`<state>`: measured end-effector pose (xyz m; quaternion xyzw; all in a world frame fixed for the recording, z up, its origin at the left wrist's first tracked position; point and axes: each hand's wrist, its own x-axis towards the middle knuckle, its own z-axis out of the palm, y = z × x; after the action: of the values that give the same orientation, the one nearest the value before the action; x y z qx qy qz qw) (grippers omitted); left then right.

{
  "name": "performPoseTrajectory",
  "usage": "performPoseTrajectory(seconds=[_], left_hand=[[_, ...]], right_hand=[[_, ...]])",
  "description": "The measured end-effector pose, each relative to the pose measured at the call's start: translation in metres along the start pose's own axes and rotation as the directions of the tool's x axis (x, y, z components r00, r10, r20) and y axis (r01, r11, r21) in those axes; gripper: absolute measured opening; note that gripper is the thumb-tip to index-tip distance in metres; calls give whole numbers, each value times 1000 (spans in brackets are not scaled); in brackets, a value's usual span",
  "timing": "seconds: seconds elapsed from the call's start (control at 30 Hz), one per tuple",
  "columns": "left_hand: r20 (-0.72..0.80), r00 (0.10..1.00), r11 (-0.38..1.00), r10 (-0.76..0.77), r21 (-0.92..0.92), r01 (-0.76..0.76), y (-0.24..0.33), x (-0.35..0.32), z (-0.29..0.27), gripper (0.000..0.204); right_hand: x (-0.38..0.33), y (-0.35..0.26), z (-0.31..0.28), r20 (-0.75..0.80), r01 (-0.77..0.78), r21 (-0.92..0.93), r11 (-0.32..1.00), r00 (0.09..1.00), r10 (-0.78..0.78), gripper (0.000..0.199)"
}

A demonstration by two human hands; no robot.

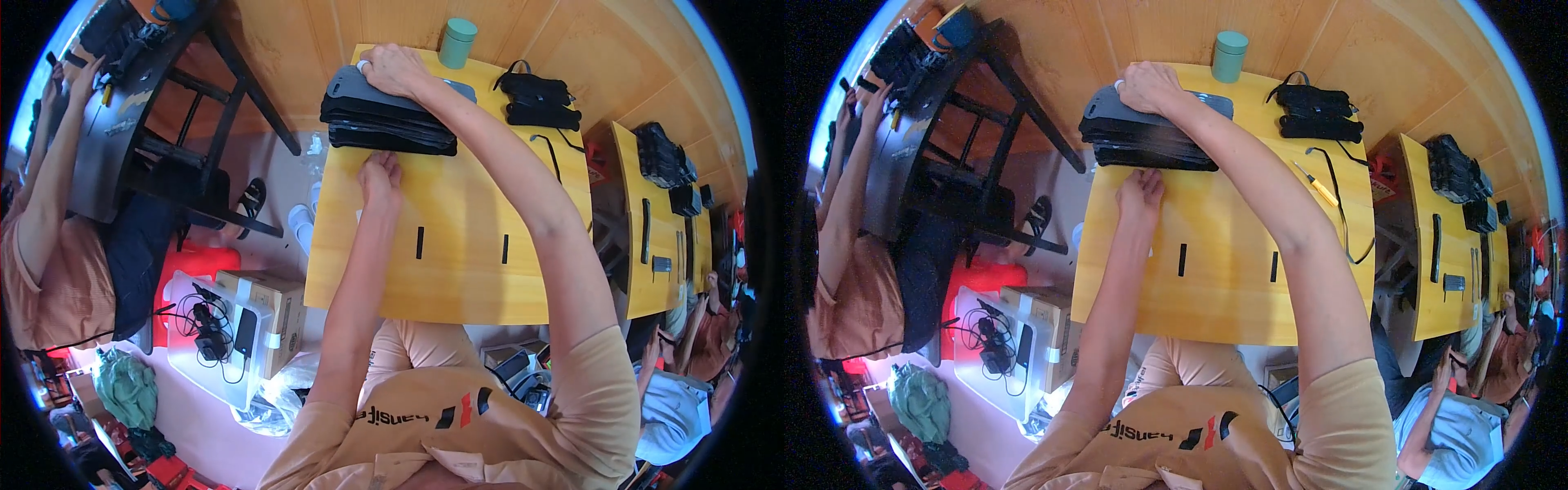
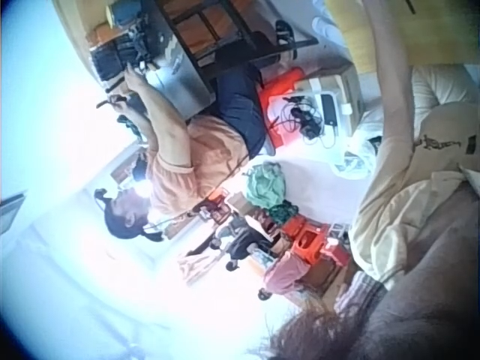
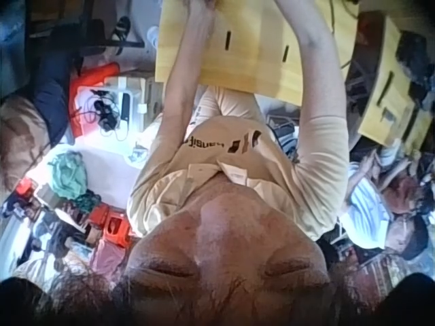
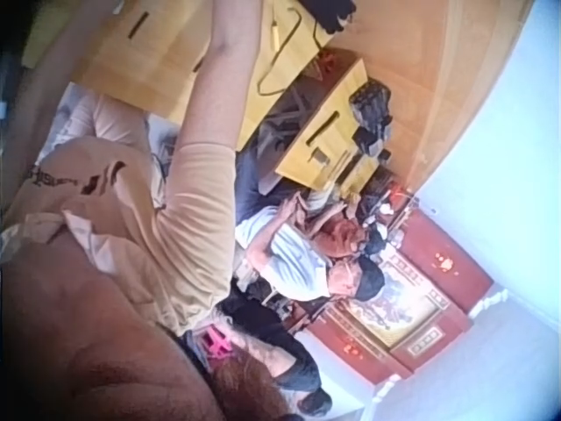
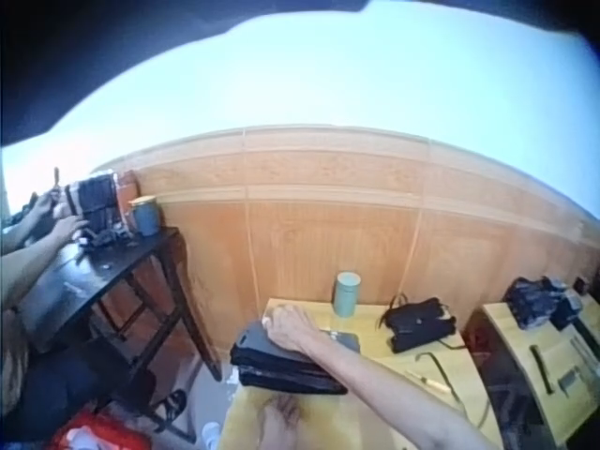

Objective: Inserting and adjusting straps into textile or bag components at a workbench using a small pick tool.

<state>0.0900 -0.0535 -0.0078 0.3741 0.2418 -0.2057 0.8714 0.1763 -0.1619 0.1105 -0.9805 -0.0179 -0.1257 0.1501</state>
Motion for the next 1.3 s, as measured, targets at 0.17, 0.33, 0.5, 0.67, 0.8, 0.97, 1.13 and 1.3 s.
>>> performPoseTrajectory(seconds=[0.17,0.33,0.5,0.67,0.8,0.97,1.13,1.3], left_hand=[[-12,996,996,-87,-4,87,5,19,12,22],[-69,978,971,-197,-149,185,6,24,18,24],[-28,977,962,-212,-181,204,6,25,21,34],[38,990,973,-139,-180,144,-3,26,22,47],[83,980,900,-184,-387,201,4,22,17,49],[293,955,895,-53,-411,176,11,-29,30,76],[384,922,986,46,-164,19,20,-37,53,96],[323,946,963,29,-264,61,4,-30,44,85]], right_hand=[[10,8,8,90,-44,12,999,995,43,40],[25,26,20,208,-18,116,993,978,-7,43],[32,30,20,252,71,108,992,963,-97,42],[35,30,17,330,81,114,990,937,-115,43],[29,22,15,365,24,75,997,930,-50,40],[14,19,14,282,-14,4,1000,959,13,38],[-13,-6,4,197,4,-58,998,980,8,42],[-40,-15,12,55,-54,36,998,997,52,33]])
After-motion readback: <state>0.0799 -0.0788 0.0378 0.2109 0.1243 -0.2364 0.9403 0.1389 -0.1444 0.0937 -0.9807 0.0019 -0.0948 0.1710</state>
